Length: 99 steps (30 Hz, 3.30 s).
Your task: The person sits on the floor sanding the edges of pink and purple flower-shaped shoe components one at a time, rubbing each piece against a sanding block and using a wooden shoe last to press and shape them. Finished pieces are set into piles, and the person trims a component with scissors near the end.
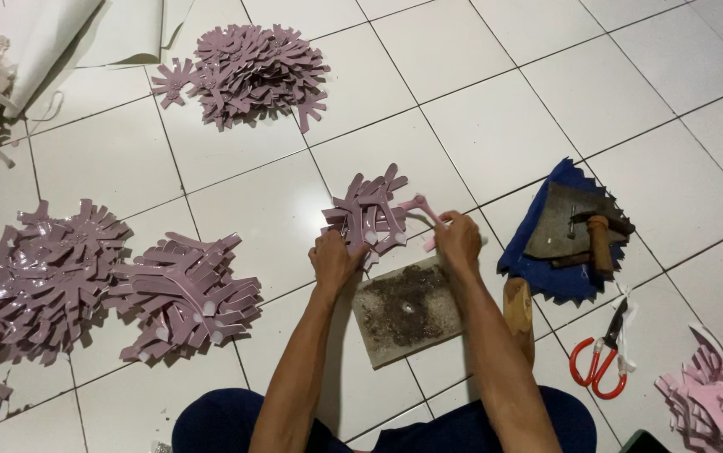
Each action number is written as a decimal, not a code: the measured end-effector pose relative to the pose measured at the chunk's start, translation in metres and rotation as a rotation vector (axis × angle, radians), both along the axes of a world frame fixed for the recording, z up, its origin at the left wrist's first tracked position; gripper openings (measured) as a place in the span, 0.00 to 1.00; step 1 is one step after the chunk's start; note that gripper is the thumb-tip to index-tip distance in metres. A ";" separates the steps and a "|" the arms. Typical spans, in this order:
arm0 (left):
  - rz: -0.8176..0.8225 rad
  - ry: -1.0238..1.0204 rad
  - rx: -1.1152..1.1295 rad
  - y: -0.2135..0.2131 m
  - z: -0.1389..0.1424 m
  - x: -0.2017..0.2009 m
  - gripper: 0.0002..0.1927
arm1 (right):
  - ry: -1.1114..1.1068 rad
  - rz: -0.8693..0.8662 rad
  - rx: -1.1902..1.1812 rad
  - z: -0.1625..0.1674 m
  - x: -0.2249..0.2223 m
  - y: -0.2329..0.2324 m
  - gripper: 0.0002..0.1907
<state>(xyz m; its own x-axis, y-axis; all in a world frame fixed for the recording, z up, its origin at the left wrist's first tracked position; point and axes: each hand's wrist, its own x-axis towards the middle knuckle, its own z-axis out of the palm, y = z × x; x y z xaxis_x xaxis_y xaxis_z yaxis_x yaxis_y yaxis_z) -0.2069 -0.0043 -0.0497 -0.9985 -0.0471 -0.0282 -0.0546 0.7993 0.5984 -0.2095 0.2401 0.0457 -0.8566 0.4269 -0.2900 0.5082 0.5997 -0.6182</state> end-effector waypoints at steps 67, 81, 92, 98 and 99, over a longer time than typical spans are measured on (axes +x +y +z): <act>-0.138 0.207 0.528 -0.029 0.036 0.252 0.13 | 0.007 0.555 -0.374 -0.037 0.297 -0.019 0.24; -0.478 0.330 0.362 -0.007 0.037 0.224 0.12 | 0.120 0.682 0.159 -0.011 0.251 -0.023 0.30; 0.066 -0.087 0.900 -0.025 0.044 0.241 0.13 | 0.517 0.679 0.273 -0.063 0.287 -0.075 0.20; 0.025 0.200 0.644 -0.015 0.067 0.241 0.10 | 0.541 0.674 0.262 -0.064 0.286 -0.073 0.21; 0.024 0.184 0.637 -0.012 0.070 0.240 0.10 | 0.549 0.674 0.262 -0.064 0.287 -0.073 0.21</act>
